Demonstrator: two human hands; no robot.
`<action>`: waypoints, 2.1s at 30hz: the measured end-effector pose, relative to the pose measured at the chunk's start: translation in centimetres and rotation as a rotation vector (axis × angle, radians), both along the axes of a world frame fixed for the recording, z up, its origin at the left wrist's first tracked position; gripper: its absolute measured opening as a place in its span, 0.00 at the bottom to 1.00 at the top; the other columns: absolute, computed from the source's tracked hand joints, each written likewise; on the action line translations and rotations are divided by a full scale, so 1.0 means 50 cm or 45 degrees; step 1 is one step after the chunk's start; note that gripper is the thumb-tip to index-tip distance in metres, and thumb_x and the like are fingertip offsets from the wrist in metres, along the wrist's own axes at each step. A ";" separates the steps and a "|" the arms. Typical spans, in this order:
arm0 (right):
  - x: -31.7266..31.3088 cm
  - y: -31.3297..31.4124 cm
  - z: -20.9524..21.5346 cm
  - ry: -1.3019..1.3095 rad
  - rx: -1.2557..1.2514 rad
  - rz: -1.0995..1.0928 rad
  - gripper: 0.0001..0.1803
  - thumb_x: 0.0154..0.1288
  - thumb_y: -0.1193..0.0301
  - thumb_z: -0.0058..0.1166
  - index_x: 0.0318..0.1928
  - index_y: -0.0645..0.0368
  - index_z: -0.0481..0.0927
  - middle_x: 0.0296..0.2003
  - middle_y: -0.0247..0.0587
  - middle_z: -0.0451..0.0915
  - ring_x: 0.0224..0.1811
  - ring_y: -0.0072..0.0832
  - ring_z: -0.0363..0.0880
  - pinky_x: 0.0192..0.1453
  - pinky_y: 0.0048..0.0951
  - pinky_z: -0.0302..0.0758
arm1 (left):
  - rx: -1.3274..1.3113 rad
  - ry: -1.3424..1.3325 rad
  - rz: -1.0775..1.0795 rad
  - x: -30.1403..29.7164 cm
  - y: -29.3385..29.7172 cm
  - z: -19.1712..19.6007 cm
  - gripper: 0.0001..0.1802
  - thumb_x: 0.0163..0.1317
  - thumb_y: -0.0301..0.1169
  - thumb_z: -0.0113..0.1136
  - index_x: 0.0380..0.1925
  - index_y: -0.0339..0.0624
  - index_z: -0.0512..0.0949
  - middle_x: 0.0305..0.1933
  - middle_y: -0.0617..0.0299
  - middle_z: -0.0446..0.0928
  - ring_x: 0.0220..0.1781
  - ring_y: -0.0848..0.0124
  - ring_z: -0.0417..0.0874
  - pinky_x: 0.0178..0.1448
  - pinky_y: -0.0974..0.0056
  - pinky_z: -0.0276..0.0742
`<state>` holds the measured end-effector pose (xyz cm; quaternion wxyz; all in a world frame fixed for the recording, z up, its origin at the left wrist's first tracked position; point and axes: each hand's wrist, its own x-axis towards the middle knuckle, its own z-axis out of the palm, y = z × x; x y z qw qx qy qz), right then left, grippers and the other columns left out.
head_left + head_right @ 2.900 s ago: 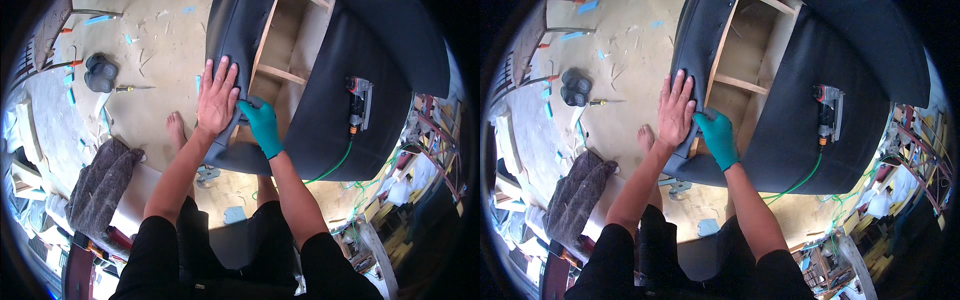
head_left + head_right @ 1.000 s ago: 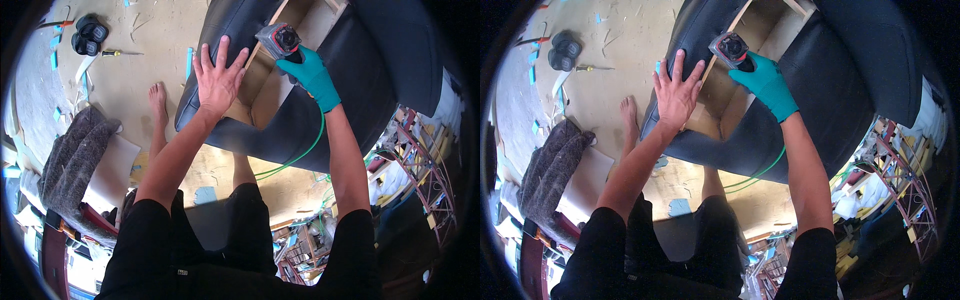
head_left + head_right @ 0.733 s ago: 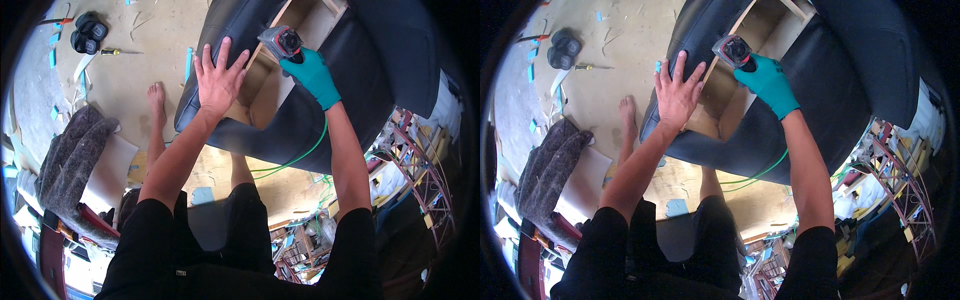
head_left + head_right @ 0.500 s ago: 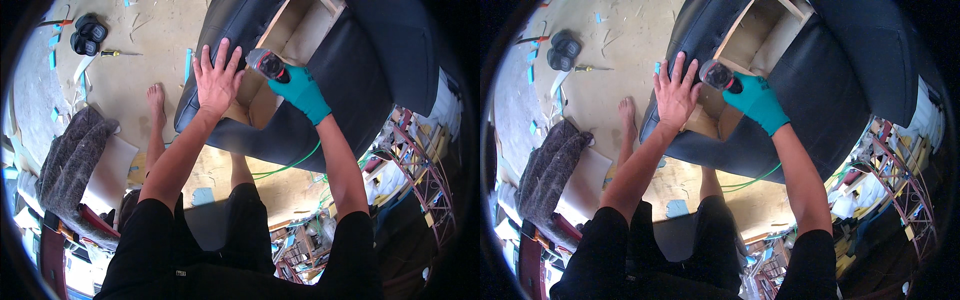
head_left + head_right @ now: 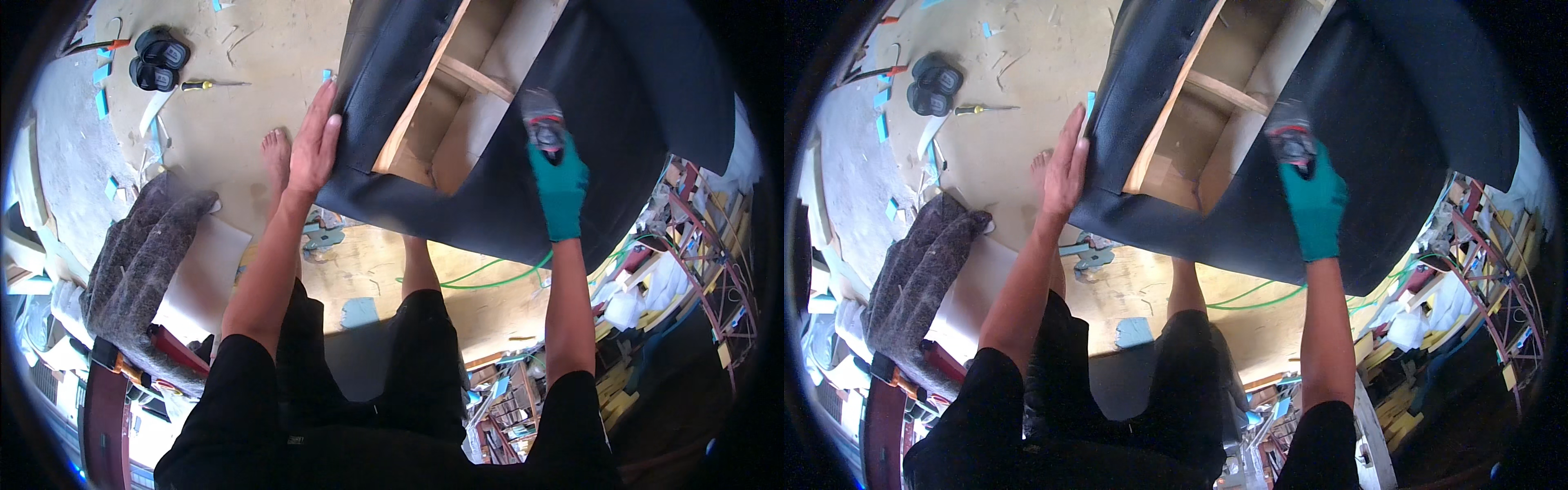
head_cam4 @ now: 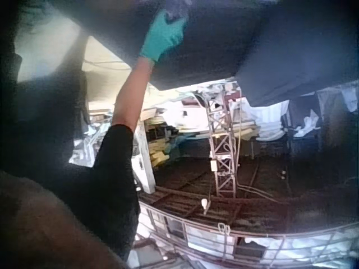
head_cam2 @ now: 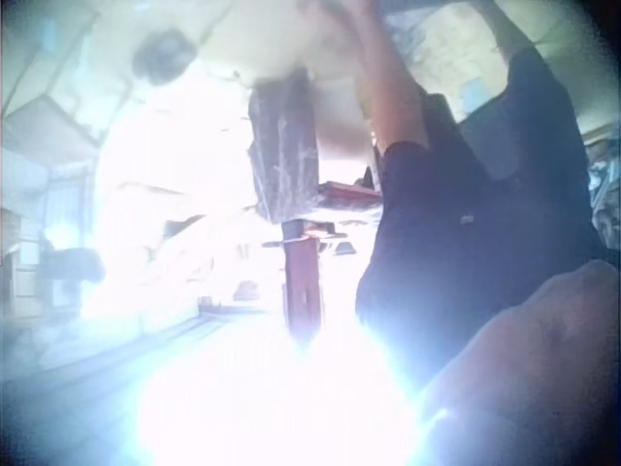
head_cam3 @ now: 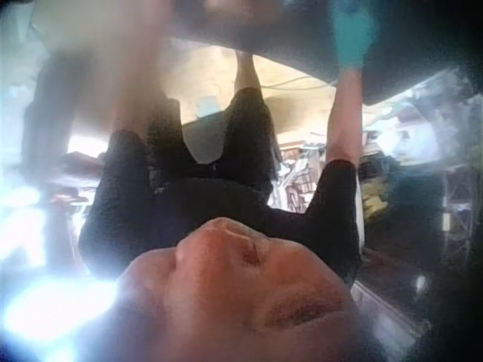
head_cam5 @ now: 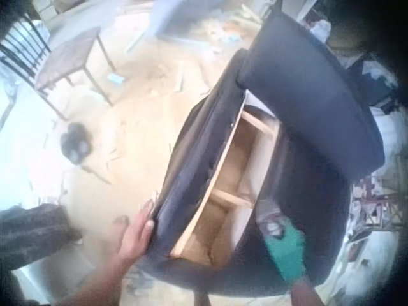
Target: The person staples black upholstery fabric onto a wooden chair frame using a pneumatic staple gun. They pull the fabric taut, align edges, and secure it along the sides and corners of the chair.
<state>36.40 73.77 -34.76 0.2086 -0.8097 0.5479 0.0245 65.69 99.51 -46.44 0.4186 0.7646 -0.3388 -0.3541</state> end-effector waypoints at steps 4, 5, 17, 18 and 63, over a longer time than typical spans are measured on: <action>-0.151 -0.045 -0.024 0.115 -0.239 -0.297 0.26 0.69 0.59 0.65 0.64 0.52 0.80 0.50 0.46 0.89 0.48 0.43 0.90 0.54 0.41 0.82 | -0.044 0.012 -0.062 -0.045 0.067 -0.033 0.31 0.82 0.38 0.40 0.80 0.37 0.58 0.82 0.44 0.59 0.84 0.51 0.59 0.85 0.56 0.52; -0.181 -0.049 -0.033 0.092 -0.261 -0.362 0.25 0.70 0.59 0.64 0.64 0.51 0.80 0.50 0.45 0.89 0.48 0.43 0.90 0.55 0.42 0.81 | -0.065 0.027 -0.039 -0.052 0.069 -0.042 0.31 0.82 0.39 0.39 0.80 0.37 0.57 0.82 0.44 0.59 0.85 0.51 0.59 0.85 0.57 0.52; -0.239 0.038 -0.038 0.125 -0.336 -0.442 0.27 0.68 0.56 0.67 0.62 0.56 0.81 0.45 0.43 0.90 0.43 0.38 0.89 0.49 0.41 0.80 | 0.233 -0.507 0.015 -0.127 0.058 -0.026 0.35 0.79 0.42 0.50 0.80 0.41 0.58 0.80 0.40 0.60 0.76 0.42 0.69 0.75 0.46 0.67; -0.230 0.043 -0.021 0.094 -0.335 -0.411 0.27 0.66 0.58 0.70 0.61 0.57 0.81 0.44 0.43 0.90 0.42 0.37 0.89 0.48 0.40 0.80 | 0.260 -0.545 0.009 -0.130 0.055 -0.025 0.35 0.78 0.42 0.51 0.80 0.42 0.58 0.81 0.41 0.59 0.76 0.42 0.69 0.75 0.46 0.68; 0.151 0.183 -0.064 -0.126 0.714 0.540 0.19 0.62 0.60 0.67 0.48 0.57 0.82 0.36 0.58 0.86 0.40 0.56 0.87 0.44 0.52 0.82 | 0.255 -0.612 0.165 -0.184 0.034 0.022 0.32 0.63 0.37 0.69 0.69 0.70 0.76 0.80 0.44 0.59 0.74 0.42 0.67 0.74 0.41 0.61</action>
